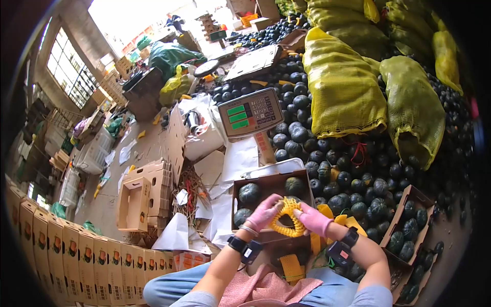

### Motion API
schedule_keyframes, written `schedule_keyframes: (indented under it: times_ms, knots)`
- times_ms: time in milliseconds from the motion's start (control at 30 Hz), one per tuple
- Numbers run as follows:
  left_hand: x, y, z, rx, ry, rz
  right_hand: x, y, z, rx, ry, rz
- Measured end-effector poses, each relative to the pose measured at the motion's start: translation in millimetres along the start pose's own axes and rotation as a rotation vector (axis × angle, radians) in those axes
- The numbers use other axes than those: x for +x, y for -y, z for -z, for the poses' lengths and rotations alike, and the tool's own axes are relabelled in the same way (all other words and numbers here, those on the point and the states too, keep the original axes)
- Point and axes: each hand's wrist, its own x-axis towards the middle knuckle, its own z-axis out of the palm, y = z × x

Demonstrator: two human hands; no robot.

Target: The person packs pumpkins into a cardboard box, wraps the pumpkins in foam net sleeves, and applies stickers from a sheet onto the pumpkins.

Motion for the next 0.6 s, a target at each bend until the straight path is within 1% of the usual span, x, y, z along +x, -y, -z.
schedule_keyframes:
  times_ms: [33,100,133,200,233,267,300,367,400,433,467,500,533,567,600]
  knots:
    - [-1.8,7.7,-9.8,-0.081,-0.016,0.008,-3.8,-7.2,3.5,-0.027,-0.024,-0.030]
    - [-1.9,13.1,-14.8,-0.248,-0.007,0.022,-7.6,-14.7,10.0,-0.053,-0.051,0.032]
    - [0.8,14.2,-17.0,-0.229,-0.021,-0.004,-12.3,-13.5,10.8,-0.084,-0.079,0.037]
    - [-7.7,20.2,-22.4,-0.196,-0.068,-0.018,7.3,-44.6,12.7,-0.591,-0.404,0.427]
    - [-8.6,18.0,-29.5,-0.151,-0.131,-0.079,8.6,-41.6,9.1,-0.416,-0.490,0.510]
    - [-8.9,19.4,-33.8,-0.204,-0.181,-0.070,16.7,-45.0,9.8,-0.425,-0.536,0.593]
    - [-5.7,27.3,-33.4,-0.181,-0.246,-0.106,26.0,-50.4,11.1,-0.393,-0.568,0.675]
    - [0.6,30.7,-36.5,-0.151,-0.361,-0.167,26.4,-38.9,12.6,-0.327,-0.565,0.660]
    - [3.6,24.6,-41.7,-0.146,-0.419,-0.194,31.1,-40.3,15.2,-0.321,-0.599,0.720]
    - [5.1,22.5,-43.3,-0.126,-0.438,-0.195,36.6,-44.9,19.0,-0.317,-0.626,0.746]
    - [9.0,24.2,-42.3,-0.104,-0.453,-0.204,43.0,-46.6,23.1,-0.228,-0.610,0.730]
    - [14.5,29.3,-42.4,-0.159,-0.458,-0.208,43.7,-44.0,24.9,-0.178,-0.652,0.694]
    - [18.8,33.4,-41.4,-0.213,-0.474,-0.220,46.2,-43.1,28.5,-0.116,-0.629,0.596]
    - [22.1,38.3,-37.7,-0.206,-0.470,-0.186,54.8,-47.5,30.6,-0.074,-0.648,0.593]
    - [25.4,43.9,-33.2,-0.197,-0.479,-0.163,59.8,-49.1,33.4,-0.032,-0.621,0.523]
